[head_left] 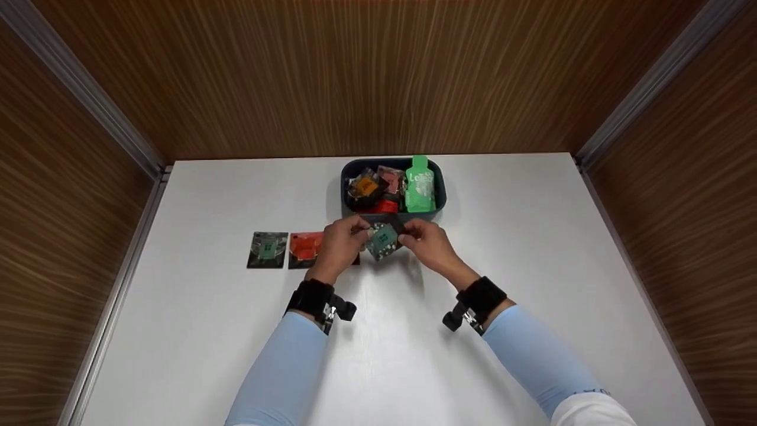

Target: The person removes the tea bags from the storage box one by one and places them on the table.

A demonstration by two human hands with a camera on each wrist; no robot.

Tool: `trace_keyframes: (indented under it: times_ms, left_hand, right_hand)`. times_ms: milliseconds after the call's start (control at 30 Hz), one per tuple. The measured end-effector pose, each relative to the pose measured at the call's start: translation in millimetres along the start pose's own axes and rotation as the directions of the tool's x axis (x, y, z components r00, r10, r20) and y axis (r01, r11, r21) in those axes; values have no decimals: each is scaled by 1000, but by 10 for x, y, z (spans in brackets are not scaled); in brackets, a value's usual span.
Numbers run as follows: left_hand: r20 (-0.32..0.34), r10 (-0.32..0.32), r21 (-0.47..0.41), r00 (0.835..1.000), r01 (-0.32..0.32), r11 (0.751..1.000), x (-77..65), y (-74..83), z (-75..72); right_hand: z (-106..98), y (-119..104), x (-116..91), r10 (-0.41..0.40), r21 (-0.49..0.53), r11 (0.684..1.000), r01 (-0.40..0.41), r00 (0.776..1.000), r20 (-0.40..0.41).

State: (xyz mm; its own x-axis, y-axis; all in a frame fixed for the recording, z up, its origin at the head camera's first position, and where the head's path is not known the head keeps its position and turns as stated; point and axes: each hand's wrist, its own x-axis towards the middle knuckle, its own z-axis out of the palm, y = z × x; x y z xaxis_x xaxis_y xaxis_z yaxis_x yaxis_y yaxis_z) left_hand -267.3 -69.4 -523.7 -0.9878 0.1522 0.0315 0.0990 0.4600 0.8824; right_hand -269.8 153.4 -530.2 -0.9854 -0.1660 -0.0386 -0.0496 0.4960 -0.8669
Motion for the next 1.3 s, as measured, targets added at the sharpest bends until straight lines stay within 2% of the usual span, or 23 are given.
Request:
trace_keyframes:
  times_ms: [67,167,267,333,400,467,533,600,700,800,900,1000,1100,1300]
  left_hand:
    - [24,38,132,999,-41,990,-21,-3,5]
    - [92,83,279,992,-106,954,-49,14,32]
    - [148,114,322,982,-157,934,-70,37,73]
    - [147,122,310,982,-163,937,-77,43,98]
    - [116,95,265,989,-123,956,-79,38,114]
    - [71,37,212,997,-52,976,-85,21,122]
    - [39,-36,161,999,30,986,-95,-6,124]
    - [26,-95,111,995,92,990,-106,-38,132]
    - [24,-143,14,989,143,990,-123,-95,167]
    - [-8,-160,-55,987,160,986,-140,-142,224]
    - [-72,-165,-10,984,164,986,-165,-171,274]
    - [-113,-167,65,979,175,982,-180,-186,312]
    - [-123,-167,109,978,181,977,-191,-202,343]
    - [-158,-112,207,981,144,968,-222,-231,395]
  right_hand:
    - [16,16,-34,-77,-140,987,82,996,42]
    - [45,20,-62,-220,-278,930,240,970,100]
    - [77,21,-93,-329,-368,856,362,932,150]
    - [99,29,-110,-345,-392,840,375,927,149]
    - [121,43,-117,-314,-366,869,333,943,113]
    - [140,68,-124,-246,-286,926,246,969,38]
    - [154,98,-132,-152,-152,978,145,988,-37]
    - [170,127,-141,-58,-6,998,58,995,-86]
    - [205,170,-154,59,161,986,-42,993,-103]
    - [259,206,-163,131,225,968,-107,986,-98]
    - [325,236,-174,181,248,956,-155,979,-89]
    - [372,252,-180,198,254,952,-173,977,-78]
    - [402,264,-184,204,223,958,-182,976,-81]
    - [465,290,-170,233,149,965,-217,967,-99]
